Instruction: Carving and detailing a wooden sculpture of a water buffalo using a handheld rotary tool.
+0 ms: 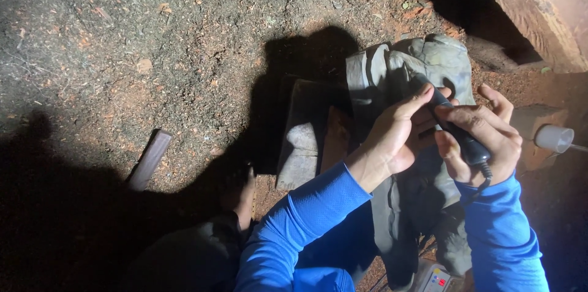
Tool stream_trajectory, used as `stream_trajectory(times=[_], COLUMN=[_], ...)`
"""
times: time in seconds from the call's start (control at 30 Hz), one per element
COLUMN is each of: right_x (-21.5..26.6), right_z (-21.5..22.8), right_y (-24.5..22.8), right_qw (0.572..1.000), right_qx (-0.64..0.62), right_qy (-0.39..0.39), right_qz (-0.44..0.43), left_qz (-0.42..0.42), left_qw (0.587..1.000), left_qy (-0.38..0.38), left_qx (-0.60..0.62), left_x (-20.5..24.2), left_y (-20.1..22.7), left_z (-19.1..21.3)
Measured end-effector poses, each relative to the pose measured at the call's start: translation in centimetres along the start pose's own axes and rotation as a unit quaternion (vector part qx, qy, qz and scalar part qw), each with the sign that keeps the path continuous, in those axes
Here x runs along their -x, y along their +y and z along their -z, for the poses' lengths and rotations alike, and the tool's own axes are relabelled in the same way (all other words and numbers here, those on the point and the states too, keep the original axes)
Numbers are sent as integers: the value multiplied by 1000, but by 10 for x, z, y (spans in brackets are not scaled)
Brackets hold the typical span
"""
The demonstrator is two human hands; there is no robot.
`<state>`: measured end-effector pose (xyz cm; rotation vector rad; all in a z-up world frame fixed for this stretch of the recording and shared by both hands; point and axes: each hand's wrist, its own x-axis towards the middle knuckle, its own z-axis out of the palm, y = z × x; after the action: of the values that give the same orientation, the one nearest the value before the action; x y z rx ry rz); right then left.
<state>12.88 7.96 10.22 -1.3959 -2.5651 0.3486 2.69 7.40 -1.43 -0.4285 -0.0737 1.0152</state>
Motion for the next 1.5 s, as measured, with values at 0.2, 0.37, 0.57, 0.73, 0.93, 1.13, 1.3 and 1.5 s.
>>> stream_trajectory(times=[0.2, 0.37, 0.57, 0.73, 0.93, 1.13, 1.3, 1.5], right_x=[3, -1, 1, -1, 0, 0, 7, 10], right_z=[6, 3, 9, 4, 16, 10, 15, 20], right_y=[-1, -2, -4, -1, -9, -4, -1, -1], right_qw=[1000, 1000, 1000, 1000, 998, 998, 998, 998], right_qx=[3, 6, 22, 22, 33, 39, 32, 22], right_qy=[-6, -14, -17, -13, -40, -39, -39, -58], right_qz=[-3, -4, 6, 8, 17, 10, 23, 5], left_qz=[-3, -15, -7, -12, -2, -6, -5, 2], left_qw=[998, 1000, 998, 999, 996, 998, 994, 993], left_qy=[34, 3, 26, 15, 36, 34, 53, 62], left_qx=[-45, -20, -52, -26, -82, -55, -91, -96], left_x=[0, 0, 2, -1, 7, 1, 7, 9], left_y=[-7, -3, -7, -6, -7, -9, -9, -14], left_z=[2, 3, 2, 5, 0, 7, 2, 1])
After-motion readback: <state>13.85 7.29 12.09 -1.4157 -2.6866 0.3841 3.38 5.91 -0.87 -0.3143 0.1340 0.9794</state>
